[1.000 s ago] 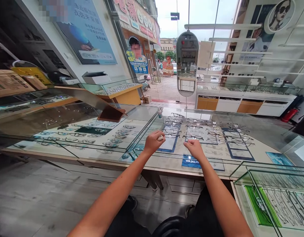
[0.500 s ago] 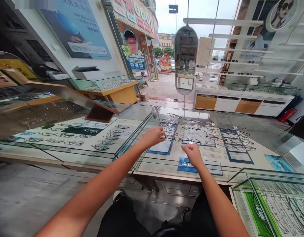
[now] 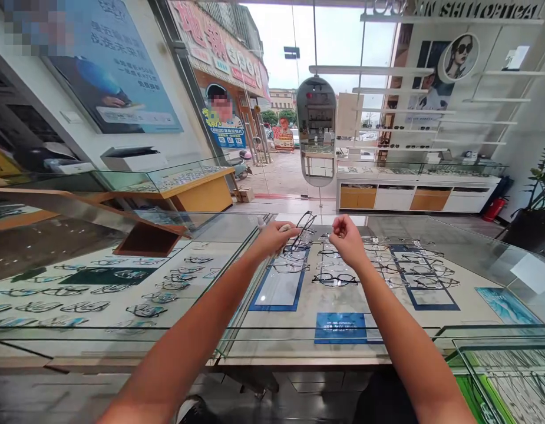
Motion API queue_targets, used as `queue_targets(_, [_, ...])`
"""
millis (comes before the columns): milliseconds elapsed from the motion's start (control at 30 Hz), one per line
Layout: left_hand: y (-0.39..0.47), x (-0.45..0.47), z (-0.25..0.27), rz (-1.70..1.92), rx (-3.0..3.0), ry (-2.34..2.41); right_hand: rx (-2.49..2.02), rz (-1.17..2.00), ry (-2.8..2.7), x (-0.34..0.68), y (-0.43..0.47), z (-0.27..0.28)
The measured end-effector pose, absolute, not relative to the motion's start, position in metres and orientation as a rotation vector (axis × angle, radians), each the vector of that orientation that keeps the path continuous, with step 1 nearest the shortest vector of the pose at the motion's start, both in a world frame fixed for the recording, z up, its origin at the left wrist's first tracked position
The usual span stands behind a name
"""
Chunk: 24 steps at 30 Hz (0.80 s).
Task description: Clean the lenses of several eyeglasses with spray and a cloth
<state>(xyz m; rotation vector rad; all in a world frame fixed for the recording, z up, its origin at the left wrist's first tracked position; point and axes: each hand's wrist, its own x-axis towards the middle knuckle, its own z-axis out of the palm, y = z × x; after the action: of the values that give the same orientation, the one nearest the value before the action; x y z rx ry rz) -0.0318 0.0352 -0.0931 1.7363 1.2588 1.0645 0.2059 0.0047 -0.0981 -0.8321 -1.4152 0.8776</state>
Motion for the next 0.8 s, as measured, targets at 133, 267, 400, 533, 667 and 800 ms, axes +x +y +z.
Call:
queue_targets(133, [0.047, 0.001, -0.109, 1.160, 1.454, 1.112, -0.869, 0.869, -1.424, 0.198, 0.035, -0.101])
queue_targets(267, [0.036, 0.010, -0.126, 1.204, 1.360, 1.122, -0.829, 0.951, -1.505, 0.202, 0.029, -0.116])
queue_targets(400, [0.021, 0.011, -0.128, 1.263, 1.318, 1.128, -0.785, 1.043, -1.550, 0.201, 0.013, -0.115])
queue_targets(533, [0.014, 0.014, -0.127, 1.364, 1.319, 1.109, -0.757, 1.136, -1.540, 0.197, 0.008, -0.112])
queue_targets(667, [0.010, 0.015, -0.128, 1.407, 1.354, 1.056, -0.751, 1.158, -1.502, 0.195, 0.007, -0.115])
queue_targets(800, [0.008, 0.017, -0.130, 1.416, 1.358, 1.035, -0.756, 1.209, -1.507, 0.192, 0.004, -0.116])
